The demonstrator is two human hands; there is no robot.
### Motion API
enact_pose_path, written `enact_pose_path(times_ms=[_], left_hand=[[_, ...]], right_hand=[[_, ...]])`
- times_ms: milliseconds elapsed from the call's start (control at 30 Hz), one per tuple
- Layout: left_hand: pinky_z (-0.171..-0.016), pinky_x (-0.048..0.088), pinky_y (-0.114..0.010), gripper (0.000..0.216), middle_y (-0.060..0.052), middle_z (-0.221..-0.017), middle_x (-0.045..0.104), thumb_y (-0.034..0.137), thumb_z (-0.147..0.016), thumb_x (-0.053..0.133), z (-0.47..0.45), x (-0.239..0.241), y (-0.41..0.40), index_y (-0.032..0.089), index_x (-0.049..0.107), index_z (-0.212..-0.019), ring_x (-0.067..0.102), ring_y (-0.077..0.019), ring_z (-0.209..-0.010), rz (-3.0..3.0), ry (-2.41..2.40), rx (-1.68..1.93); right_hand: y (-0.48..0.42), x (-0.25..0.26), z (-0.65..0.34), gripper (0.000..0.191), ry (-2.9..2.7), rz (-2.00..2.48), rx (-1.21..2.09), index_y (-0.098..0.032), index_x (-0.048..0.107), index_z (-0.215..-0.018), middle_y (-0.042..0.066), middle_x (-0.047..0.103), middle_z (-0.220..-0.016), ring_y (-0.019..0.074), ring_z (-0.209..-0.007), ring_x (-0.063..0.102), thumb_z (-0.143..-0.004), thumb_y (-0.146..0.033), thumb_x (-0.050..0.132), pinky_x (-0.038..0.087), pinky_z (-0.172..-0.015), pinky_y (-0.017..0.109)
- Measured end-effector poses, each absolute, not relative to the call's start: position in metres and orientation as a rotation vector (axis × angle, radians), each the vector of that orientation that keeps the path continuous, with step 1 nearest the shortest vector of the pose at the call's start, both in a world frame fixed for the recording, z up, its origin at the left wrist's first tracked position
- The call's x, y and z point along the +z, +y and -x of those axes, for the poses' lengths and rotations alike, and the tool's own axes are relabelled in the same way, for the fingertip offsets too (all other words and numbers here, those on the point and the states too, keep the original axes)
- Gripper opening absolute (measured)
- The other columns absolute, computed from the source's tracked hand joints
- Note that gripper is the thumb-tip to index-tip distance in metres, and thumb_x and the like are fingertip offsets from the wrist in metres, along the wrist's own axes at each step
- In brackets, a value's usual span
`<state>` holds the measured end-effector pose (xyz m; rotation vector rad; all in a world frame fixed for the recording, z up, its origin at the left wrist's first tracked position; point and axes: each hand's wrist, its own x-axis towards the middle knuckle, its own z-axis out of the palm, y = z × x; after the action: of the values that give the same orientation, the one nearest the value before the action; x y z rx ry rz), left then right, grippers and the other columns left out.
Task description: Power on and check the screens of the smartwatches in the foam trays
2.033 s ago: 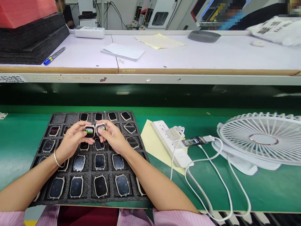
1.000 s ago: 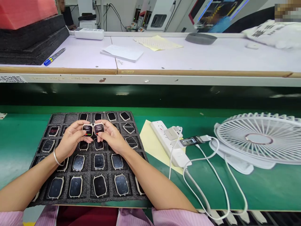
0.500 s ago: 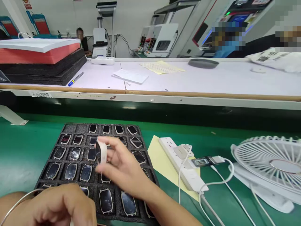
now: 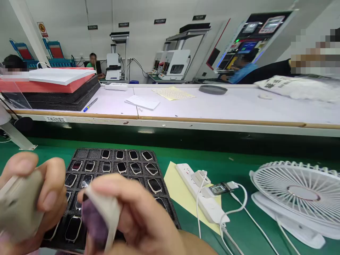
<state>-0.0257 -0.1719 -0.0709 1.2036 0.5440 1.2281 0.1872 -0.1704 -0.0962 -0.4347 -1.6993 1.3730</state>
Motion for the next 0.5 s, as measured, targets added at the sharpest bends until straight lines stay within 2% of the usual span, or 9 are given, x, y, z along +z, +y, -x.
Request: enact_pose_path(times_ms=[67,167,233,367,500], left_hand=[[-0.051,0.050,-0.023,0.050,0.001,-0.087,0.069,0.026,-0.073,0.085,0.017,-0.063,-0.156,0.039,0.065,-0.117,0.062,-0.0134,-0.062,-1.240,0.532,1.307],[-0.069,0.057,-0.028,0.054,-0.001,-0.088,0.069,0.021,-0.069,0.086,0.007,-0.062,-0.127,0.028,0.063,-0.118,0.068,-0.0190,-0.081,-1.283,0.681,1.371],[-0.073,0.056,-0.028,0.055,-0.002,-0.091,0.069,0.019,-0.069,0.084,0.006,-0.069,-0.109,0.024,0.061,-0.118,0.068,-0.0189,-0.086,-1.277,0.710,1.399],[-0.055,0.045,-0.021,0.056,-0.001,-0.088,0.066,0.017,-0.067,0.080,0.009,-0.098,-0.087,0.021,0.056,-0.118,0.059,-0.0112,-0.067,-1.182,0.825,1.316],[-0.051,0.040,-0.020,0.056,0.000,-0.087,0.062,0.014,-0.063,0.077,0.008,-0.142,-0.080,0.020,0.055,-0.114,0.051,-0.0075,-0.061,-1.099,0.984,1.234]], right_hand=[[-0.159,-0.091,-0.178,0.049,-1.381,0.487,1.496,-0.042,0.049,-0.140,0.008,0.065,-0.127,0.0183,-0.073,0.071,-0.093,-0.046,0.064,0.063,-0.069,0.037],[-0.134,-0.085,-0.168,0.039,-1.115,0.554,1.598,-0.035,0.063,-0.129,0.009,0.069,-0.118,0.0200,-0.073,0.068,-0.091,-0.045,0.066,0.062,-0.067,0.039],[-0.117,-0.086,-0.164,0.032,-0.988,0.565,1.672,-0.031,0.069,-0.119,0.009,0.071,-0.115,0.0195,-0.073,0.065,-0.090,-0.044,0.066,0.060,-0.066,0.038],[-0.089,-0.108,-0.164,0.028,-0.805,0.600,1.819,-0.027,0.072,-0.110,0.007,0.072,-0.106,0.0162,-0.067,0.061,-0.087,-0.043,0.069,0.058,-0.064,0.034],[-0.073,-0.151,-0.166,0.030,-0.716,0.721,1.923,-0.023,0.070,-0.108,0.008,0.073,-0.097,0.0167,-0.067,0.063,-0.089,-0.047,0.067,0.057,-0.064,0.033]])
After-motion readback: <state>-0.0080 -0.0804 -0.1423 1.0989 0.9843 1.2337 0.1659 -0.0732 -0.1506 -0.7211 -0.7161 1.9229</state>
